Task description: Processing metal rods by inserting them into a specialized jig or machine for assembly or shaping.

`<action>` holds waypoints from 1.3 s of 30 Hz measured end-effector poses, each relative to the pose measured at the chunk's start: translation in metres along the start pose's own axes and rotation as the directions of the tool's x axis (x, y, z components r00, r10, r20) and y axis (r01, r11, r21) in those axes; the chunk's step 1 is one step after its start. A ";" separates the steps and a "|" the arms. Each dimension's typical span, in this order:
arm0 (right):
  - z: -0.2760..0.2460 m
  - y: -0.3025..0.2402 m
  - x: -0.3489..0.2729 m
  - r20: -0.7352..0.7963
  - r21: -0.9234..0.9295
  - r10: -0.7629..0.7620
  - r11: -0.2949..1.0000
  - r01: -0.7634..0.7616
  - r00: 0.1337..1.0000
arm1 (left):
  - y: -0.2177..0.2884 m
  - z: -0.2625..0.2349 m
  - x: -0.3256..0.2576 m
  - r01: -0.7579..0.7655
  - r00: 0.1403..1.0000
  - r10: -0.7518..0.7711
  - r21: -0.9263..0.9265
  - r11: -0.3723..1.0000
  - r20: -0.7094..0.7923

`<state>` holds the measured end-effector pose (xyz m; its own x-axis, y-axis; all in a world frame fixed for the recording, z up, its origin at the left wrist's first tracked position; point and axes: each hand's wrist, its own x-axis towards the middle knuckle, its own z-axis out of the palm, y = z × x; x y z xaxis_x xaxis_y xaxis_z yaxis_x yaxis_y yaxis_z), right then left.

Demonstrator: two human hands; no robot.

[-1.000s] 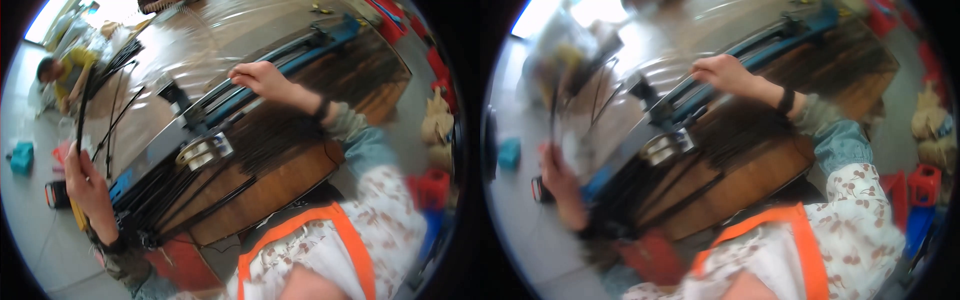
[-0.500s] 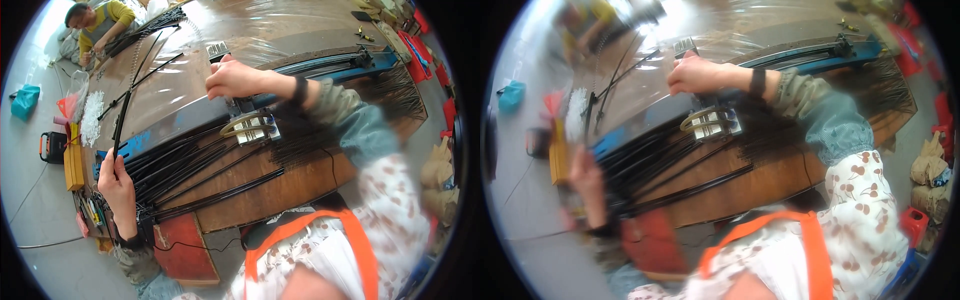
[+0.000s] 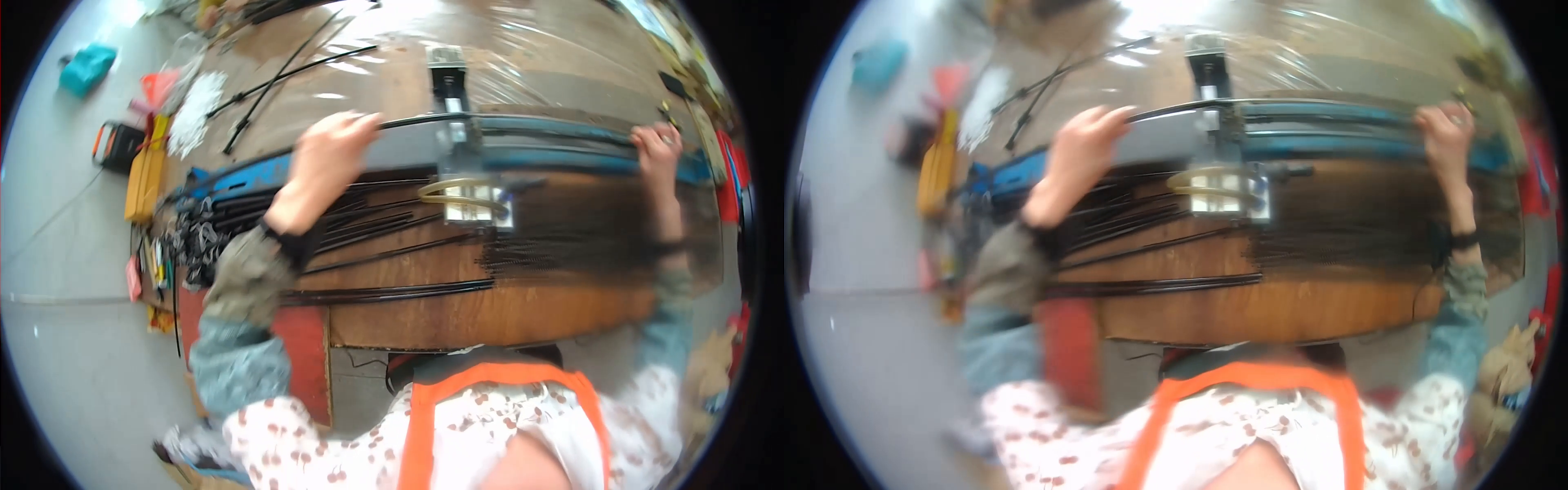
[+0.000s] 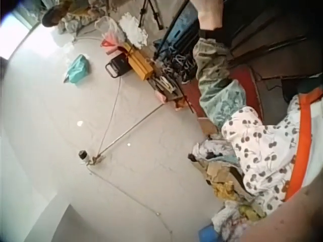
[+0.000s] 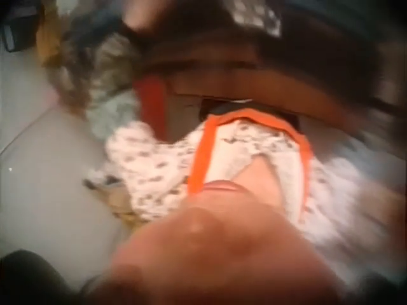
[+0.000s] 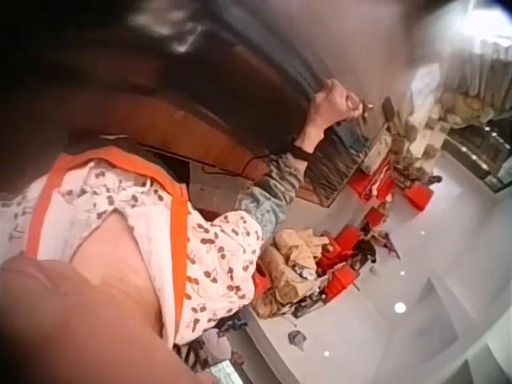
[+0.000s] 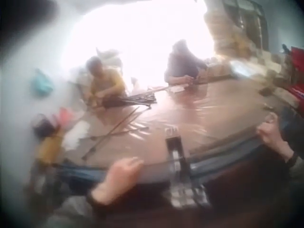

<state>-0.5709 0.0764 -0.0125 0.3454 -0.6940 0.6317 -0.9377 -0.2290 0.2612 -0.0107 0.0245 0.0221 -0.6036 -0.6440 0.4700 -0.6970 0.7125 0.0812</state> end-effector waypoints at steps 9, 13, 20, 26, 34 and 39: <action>0.015 0.004 -0.018 0.104 0.110 0.115 0.986 -0.126 0.988 | 0.009 0.050 0.023 0.100 0.994 -0.098 -0.052 0.994 0.046; 0.014 -0.004 -0.015 0.080 0.110 0.147 0.982 -0.155 0.986 | 0.017 0.057 0.022 0.164 0.986 -0.158 -0.146 0.976 0.056; -0.002 -0.006 -0.027 0.148 0.141 0.180 0.969 -0.201 0.972 | 0.013 0.059 0.021 0.128 0.985 -0.113 -0.113 0.985 0.127; -0.043 -0.110 0.004 0.026 0.231 -0.073 0.971 0.065 0.997 | 0.012 0.053 0.024 0.129 0.985 -0.126 -0.017 0.992 0.118; -0.040 -0.153 -0.008 0.034 0.431 -0.024 0.902 0.007 0.999 | 0.017 0.050 0.030 0.208 0.958 -0.203 -0.004 0.978 0.203; -0.028 -0.179 0.002 0.036 0.556 -0.032 0.831 0.007 0.999 | 0.023 0.048 0.023 0.205 0.961 -0.202 0.005 0.979 0.191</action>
<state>-0.4014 0.1349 -0.0369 0.3739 -0.7106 0.5961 -0.7978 -0.5742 -0.1841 -0.0588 0.0125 -0.0071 -0.5133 -0.8157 0.2670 -0.8077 0.5643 0.1712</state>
